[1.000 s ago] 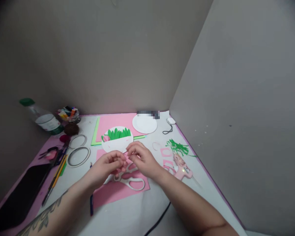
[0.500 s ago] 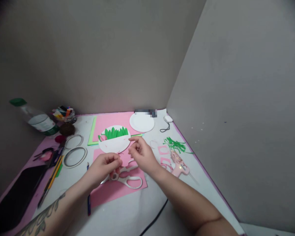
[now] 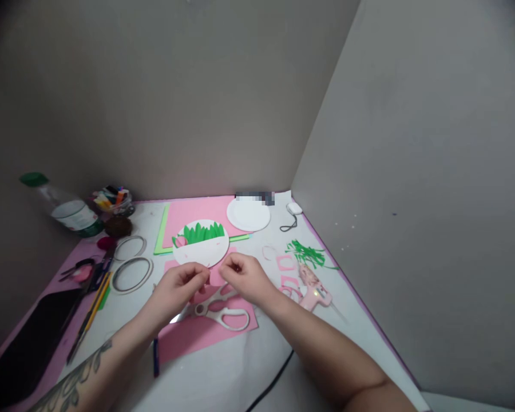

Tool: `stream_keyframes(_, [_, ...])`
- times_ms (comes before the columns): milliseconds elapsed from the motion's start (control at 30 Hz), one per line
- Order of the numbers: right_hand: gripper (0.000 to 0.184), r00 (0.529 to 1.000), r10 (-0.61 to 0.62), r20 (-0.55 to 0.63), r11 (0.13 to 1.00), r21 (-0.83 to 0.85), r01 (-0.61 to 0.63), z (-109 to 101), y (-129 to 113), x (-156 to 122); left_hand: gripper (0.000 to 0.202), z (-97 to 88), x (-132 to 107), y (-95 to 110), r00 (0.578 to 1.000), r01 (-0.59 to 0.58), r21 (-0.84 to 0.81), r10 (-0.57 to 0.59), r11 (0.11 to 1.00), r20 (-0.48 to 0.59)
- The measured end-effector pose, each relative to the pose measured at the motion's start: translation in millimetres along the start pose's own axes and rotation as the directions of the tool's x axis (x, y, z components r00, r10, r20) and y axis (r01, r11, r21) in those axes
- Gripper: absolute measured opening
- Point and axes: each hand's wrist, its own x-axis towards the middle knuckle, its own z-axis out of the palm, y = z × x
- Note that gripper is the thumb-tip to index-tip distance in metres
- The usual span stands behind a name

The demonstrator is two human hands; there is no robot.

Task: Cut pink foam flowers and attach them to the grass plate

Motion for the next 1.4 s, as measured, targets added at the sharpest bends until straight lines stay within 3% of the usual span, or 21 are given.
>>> stream_keyframes(200, [0.017,0.999,0.026,0.023,1.0,-0.007,-0.026,1.3,-0.3,-1.9,0.019,2.4,0.9,-2.7,0.999,-0.04,0.029,0.039,0.999,0.031])
stream_keyframes(433, [0.016,0.999,-0.026,-0.033,0.999,-0.026,0.025,-2.8,3.8,1.7,0.021,-0.8,-0.8,-3.4,0.999,-0.023,0.029,0.024,0.999,-0.042])
stream_keyframes(600, [0.012,0.996,0.01,0.087,0.998,0.06,-0.015,1.1,6.9,-0.6,0.021,-1.2,-1.6,2.0,0.996,-0.007,0.001,0.007,1.0,-0.092])
stream_keyframes(733, [0.015,0.989,-0.005,0.151,1.0,0.008,0.004,5.2,9.3,-2.9,0.019,0.0,-1.6,1.1,0.994,0.003,-0.014,-0.005,1.0,-0.107])
stream_keyframes(933, [0.018,0.997,0.005,0.072,1.0,0.008,-0.006,5.0,12.7,-0.7,0.021,-3.4,-1.0,1.6,0.997,-0.011,-0.001,0.01,1.0,-0.071])
stream_keyframes(1100, [0.019,0.999,0.018,0.048,1.0,-0.007,-0.017,6.4,14.6,-0.7,0.021,-6.9,1.7,2.9,0.987,-0.098,-0.037,0.092,0.995,-0.13])
stream_keyframes(1200, [0.02,0.994,0.043,0.1,0.999,-0.014,-0.042,8.6,15.0,-2.0,0.021,-8.3,2.4,2.2,0.989,-0.113,0.006,0.113,0.994,-0.091])
stream_keyframes(1267, [0.016,0.986,0.021,0.167,0.993,-0.119,-0.001,9.4,14.1,-3.7,0.018,-14.3,3.8,1.9,0.987,-0.126,0.031,0.129,0.991,-0.097])
stream_keyframes(1333, [0.007,0.956,-0.024,0.291,0.947,-0.301,0.116,9.8,12.5,-6.6,0.017,-26.5,6.2,2.3,0.972,-0.155,0.026,0.157,0.988,-0.176])
stream_keyframes(1400, [0.021,0.904,-0.038,0.426,0.836,-0.482,0.263,11.0,11.2,-10.6,0.018,-42.8,8.6,3.7,0.943,-0.186,-0.011,0.175,0.982,-0.284])
